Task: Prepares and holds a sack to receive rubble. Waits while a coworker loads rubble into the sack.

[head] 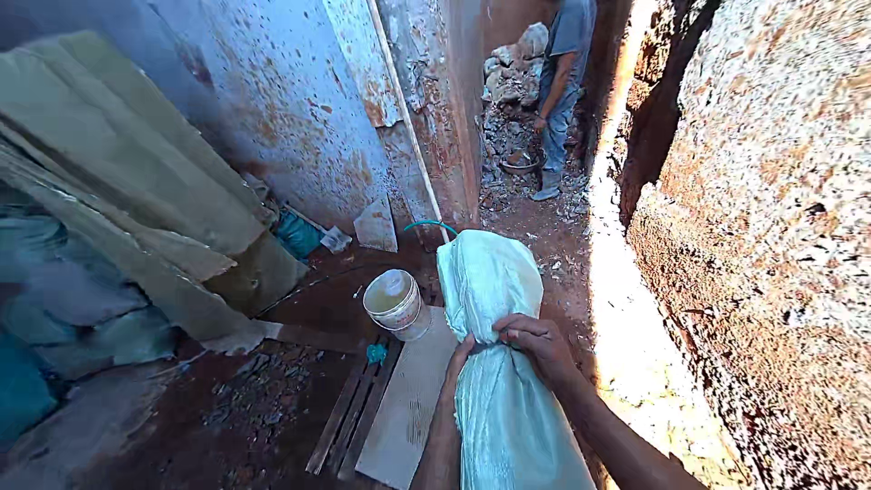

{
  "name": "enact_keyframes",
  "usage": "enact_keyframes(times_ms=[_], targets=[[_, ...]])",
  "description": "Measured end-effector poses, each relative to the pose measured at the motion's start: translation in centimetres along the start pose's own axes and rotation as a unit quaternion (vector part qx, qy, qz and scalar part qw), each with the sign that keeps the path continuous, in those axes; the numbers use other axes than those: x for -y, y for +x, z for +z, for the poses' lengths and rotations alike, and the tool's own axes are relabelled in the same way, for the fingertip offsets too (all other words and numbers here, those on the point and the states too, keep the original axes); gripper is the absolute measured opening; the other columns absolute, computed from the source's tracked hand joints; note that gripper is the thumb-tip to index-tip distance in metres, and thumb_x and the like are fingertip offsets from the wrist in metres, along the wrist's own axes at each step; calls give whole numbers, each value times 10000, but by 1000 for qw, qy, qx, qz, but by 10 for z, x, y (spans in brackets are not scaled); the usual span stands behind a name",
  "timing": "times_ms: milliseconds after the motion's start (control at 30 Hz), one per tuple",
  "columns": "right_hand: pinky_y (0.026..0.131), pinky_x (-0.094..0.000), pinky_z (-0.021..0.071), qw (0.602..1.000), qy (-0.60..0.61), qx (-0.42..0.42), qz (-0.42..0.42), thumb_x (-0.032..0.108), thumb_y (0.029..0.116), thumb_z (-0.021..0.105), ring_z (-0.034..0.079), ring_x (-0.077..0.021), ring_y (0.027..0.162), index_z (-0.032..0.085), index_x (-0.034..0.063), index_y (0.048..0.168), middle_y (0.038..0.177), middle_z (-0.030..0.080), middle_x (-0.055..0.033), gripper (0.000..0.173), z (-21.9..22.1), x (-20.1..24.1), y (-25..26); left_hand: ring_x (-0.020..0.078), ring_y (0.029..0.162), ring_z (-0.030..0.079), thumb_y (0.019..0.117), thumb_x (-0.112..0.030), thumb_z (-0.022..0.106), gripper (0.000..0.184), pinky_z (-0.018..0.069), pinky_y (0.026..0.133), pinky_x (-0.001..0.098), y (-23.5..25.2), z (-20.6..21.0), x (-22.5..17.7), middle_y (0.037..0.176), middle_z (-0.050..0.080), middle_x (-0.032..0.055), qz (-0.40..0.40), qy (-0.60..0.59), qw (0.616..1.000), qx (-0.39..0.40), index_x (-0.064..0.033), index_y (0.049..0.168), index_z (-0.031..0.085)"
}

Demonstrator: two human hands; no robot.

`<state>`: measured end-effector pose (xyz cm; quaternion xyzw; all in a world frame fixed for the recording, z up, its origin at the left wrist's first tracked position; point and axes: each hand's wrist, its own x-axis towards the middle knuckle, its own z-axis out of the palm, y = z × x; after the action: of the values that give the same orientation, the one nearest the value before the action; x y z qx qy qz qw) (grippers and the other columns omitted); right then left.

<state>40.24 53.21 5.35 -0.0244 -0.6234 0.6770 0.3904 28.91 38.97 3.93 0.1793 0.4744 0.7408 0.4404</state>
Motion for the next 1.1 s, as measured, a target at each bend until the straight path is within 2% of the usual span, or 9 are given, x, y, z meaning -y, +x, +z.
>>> enact_keyframes(times_ms=[100,200,400,567,633,700,800,900,1100], targets=[[1008,-335,529,998,-23,54,5,72,956,536,671,-153,1114,779,14,876,1103,758,-77,263,-9,13,-7,104,1015,703,1128,-292,303,412,591,902,283,-5,7,26,1102,730,64,10,-84,996,-26,-68,1273,617],[995,-309,533,989,-119,88,15,78,966,519,670,-117,1100,770,4,922,1114,751,-70,265,-20,35,-15,70,889,711,1111,-219,300,339,599,816,257,-3,21,38,956,731,19,32,-105,992,-57,-68,1191,592],[983,-297,536,948,-316,22,26,132,968,564,676,-111,1090,772,23,1027,1114,746,-78,242,-36,82,-47,37,875,691,1065,-122,387,241,588,817,237,-19,43,39,959,702,7,92,-87,989,-74,-30,1233,534],[987,-360,541,913,-407,-33,-4,179,969,573,690,-172,1088,770,31,1046,1100,750,-103,258,-38,97,-69,-15,920,655,955,-105,496,389,553,859,181,-29,54,27,1035,666,11,147,-32,985,-82,27,1317,448],[981,-437,538,888,-452,-70,-48,193,952,588,687,-240,1099,745,25,1127,1130,738,-127,289,-36,103,-75,6,931,667,946,-92,520,404,564,862,196,-33,60,21,1053,678,33,156,-45,983,-87,30,1325,450],[985,-443,539,847,-499,-108,-150,199,947,577,682,-259,1103,729,26,1161,1146,732,-130,315,-34,110,-82,9,916,675,942,-79,523,394,572,849,197,-34,65,15,1035,682,31,165,-45,981,-90,30,1314,451],[833,-327,573,801,-530,-100,-260,208,982,563,693,-184,916,762,87,1055,961,736,-82,245,-24,117,-91,5,891,676,911,-46,553,406,573,833,189,-32,72,9,1007,681,28,189,-36,976,-99,45,1295,457],[647,-340,594,801,-554,-58,-221,184,952,564,706,-190,752,767,71,989,854,713,-81,235,-14,112,-91,24,906,676,876,-38,603,476,574,842,201,-33,80,6,1036,673,54,205,-31,973,-104,58,1312,438],[651,-446,615,798,-580,-68,-151,142,916,605,741,-274,771,763,24,969,877,734,-123,204,-15,103,-80,55,921,684,819,-69,663,594,584,839,226,-39,95,-4,1065,670,90,224,-6,968,-112,61,1343,416]])
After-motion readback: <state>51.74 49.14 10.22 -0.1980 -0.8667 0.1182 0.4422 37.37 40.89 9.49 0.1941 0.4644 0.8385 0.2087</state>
